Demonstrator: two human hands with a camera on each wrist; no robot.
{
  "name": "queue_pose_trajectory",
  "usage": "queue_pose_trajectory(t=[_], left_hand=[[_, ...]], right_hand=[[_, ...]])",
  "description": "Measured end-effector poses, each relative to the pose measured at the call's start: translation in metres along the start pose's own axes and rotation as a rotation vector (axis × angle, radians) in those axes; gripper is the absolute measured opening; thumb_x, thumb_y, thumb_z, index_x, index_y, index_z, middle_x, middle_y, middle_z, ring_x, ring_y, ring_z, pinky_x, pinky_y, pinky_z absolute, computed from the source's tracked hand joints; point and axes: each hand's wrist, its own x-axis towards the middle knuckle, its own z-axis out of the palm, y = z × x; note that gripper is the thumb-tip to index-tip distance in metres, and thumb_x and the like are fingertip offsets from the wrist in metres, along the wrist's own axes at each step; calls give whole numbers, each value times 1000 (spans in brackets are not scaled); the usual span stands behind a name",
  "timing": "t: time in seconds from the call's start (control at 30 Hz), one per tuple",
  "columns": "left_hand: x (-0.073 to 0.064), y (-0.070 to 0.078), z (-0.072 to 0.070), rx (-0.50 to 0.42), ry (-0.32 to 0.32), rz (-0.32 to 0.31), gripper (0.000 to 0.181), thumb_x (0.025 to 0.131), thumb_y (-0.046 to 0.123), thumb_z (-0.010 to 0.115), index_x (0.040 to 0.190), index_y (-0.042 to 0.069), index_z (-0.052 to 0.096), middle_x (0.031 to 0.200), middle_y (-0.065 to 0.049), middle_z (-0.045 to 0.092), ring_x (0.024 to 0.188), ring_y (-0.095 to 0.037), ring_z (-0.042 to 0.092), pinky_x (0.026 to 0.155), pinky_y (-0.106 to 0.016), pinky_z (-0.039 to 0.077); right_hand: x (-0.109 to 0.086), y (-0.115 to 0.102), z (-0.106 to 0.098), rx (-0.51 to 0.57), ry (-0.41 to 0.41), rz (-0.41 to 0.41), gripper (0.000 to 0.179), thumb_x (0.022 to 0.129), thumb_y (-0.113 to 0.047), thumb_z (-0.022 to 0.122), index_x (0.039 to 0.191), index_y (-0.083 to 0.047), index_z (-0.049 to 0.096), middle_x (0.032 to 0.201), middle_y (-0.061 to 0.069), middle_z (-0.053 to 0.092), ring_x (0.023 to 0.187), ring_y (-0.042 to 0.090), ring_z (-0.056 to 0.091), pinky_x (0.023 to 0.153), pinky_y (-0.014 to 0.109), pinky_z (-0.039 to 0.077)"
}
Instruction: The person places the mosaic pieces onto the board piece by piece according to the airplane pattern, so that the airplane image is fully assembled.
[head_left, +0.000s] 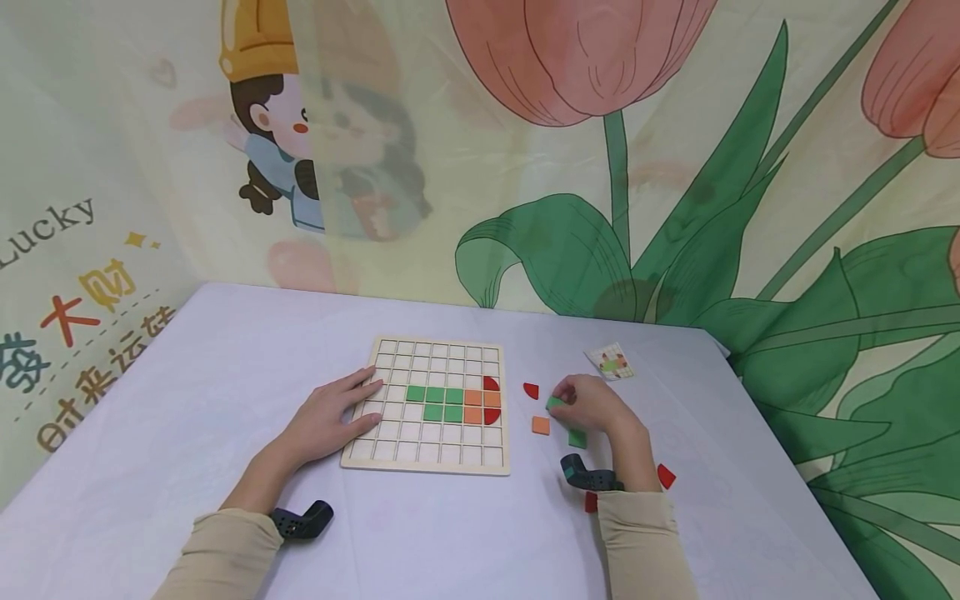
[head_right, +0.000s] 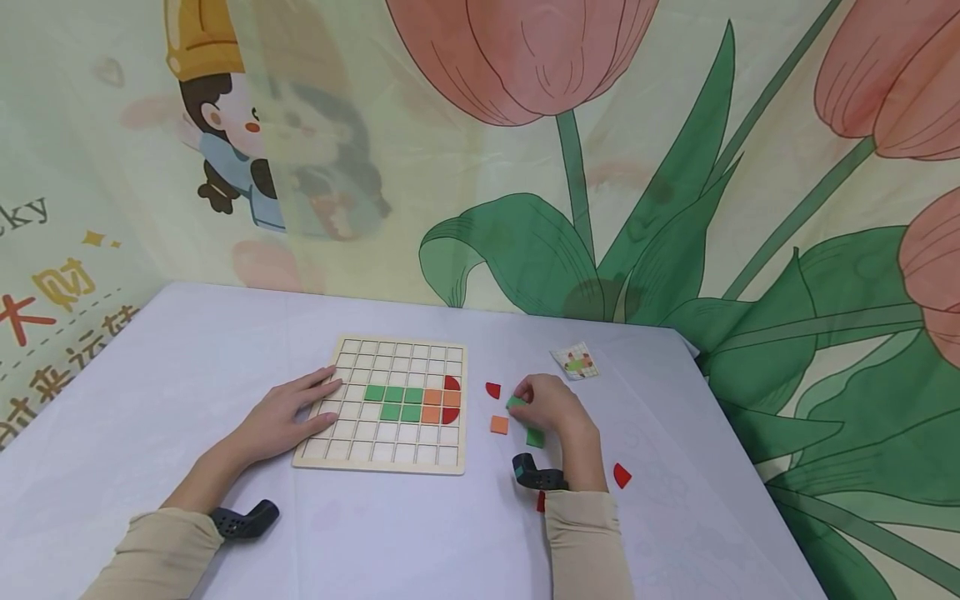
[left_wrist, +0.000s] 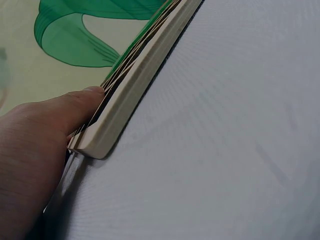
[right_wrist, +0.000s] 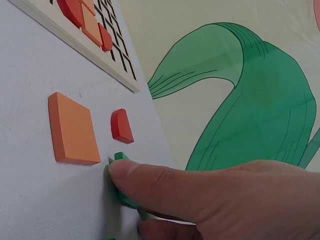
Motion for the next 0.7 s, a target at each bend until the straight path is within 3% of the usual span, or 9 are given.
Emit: queue_pose_trajectory(t=[0.4,0.7], left_hand=[[0,0,0,1,1,-1,58,90,41,61,139,12,49,152,-11,36,137,-40,36,108,-60,30],[0,1,0,0,-4,-8,59,89,41,61,139,12,49,152,-11,36,137,-40,35,108,-60,30]], right_hand=[[2,-11,4,22,36,16,30,83,-27,73,107,-11,64,97,4,63,88,19,56,80,32,54],[3,-20,8,28,58,-17,29,84,-26,72,107,-11,64,100,4,65,92,18,57,81,33,55]])
